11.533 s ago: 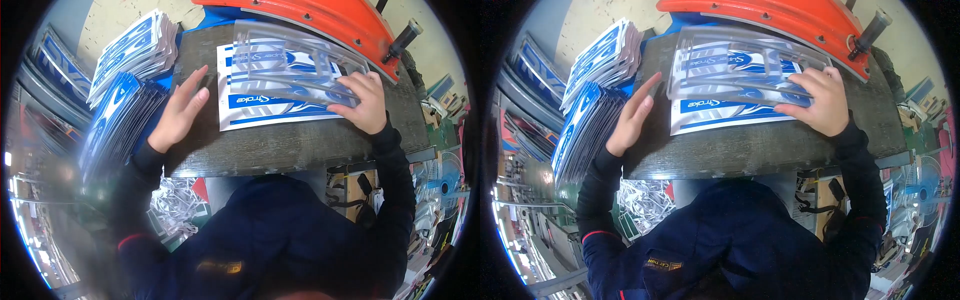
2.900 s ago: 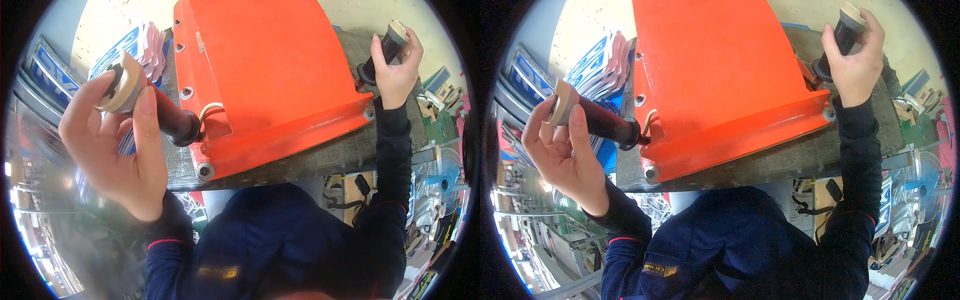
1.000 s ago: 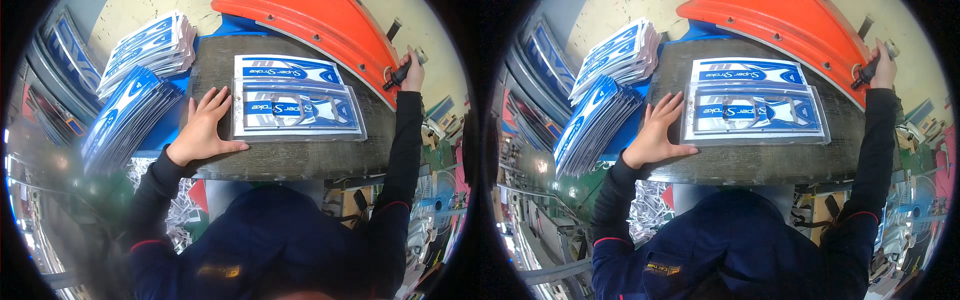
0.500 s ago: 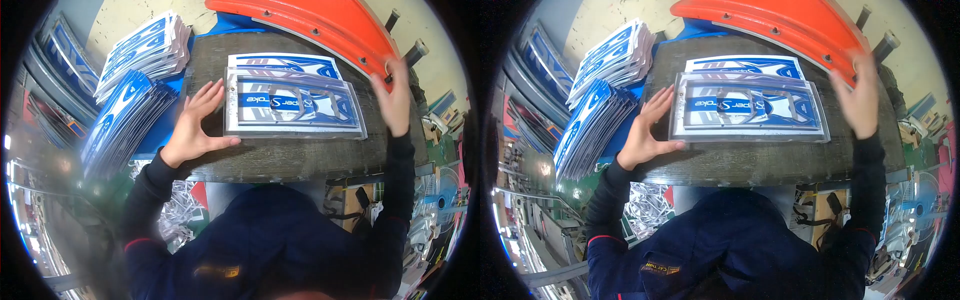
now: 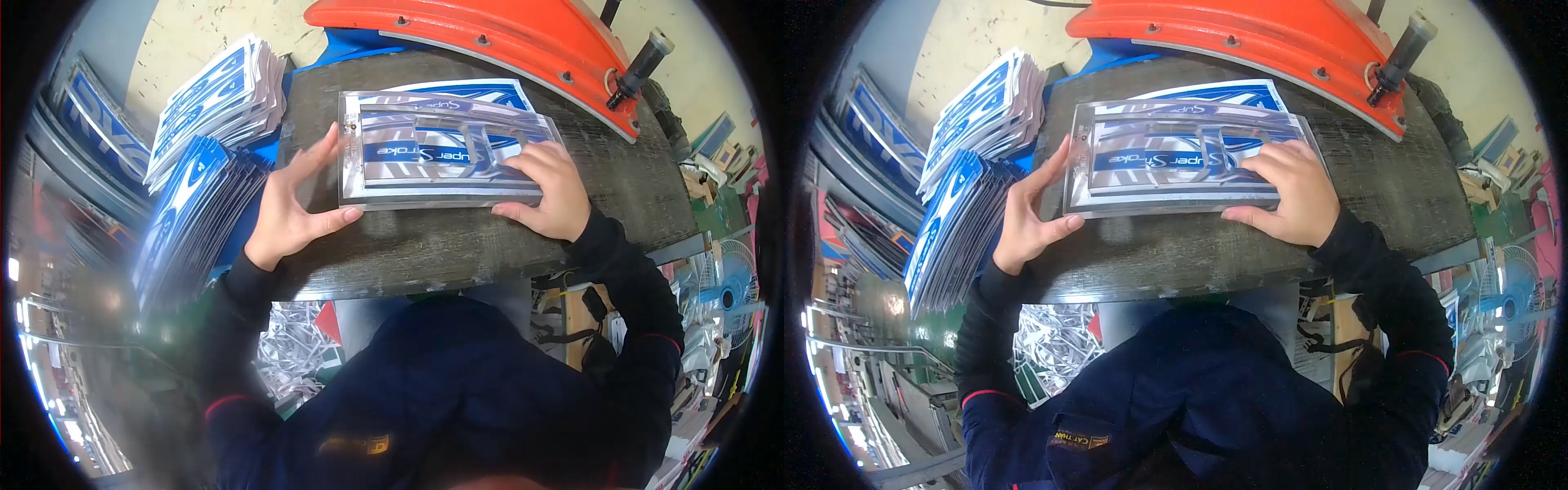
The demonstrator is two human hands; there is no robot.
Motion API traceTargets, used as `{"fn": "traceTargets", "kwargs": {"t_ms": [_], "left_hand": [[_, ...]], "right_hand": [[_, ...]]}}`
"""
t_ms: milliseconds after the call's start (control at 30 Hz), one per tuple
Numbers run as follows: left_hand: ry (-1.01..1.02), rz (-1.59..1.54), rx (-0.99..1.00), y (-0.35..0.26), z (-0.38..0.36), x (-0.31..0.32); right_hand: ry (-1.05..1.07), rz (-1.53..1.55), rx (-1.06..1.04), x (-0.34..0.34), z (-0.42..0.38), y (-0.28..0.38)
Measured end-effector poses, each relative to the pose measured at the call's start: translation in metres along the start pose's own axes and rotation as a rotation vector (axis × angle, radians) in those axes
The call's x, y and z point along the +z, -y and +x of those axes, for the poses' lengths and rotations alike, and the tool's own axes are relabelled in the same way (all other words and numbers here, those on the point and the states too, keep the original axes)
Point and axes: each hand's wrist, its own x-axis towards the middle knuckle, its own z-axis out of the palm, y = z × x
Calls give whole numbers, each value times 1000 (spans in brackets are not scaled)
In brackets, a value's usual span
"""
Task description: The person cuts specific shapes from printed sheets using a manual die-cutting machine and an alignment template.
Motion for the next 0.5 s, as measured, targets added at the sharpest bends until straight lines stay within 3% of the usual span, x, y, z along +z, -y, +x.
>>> {"fn": "traceTargets", "kwargs": {"t_ms": [67,100,300,400,500], "left_hand": [[53,-324,-172,-7,-2,5],[53,-324,-171,-7,-4,5],[-4,378,227,-19,-10,2],[131,374,54,-8,-15,0],[85,458,126,-10,-14,0]], "right_hand": [[-14,-14,7,-1,-1,1],[-40,-21,11,-1,-2,1],[-164,16,92,-3,-2,0],[-206,50,105,-10,-2,-1],[-470,235,148,-12,-9,-16]]}}
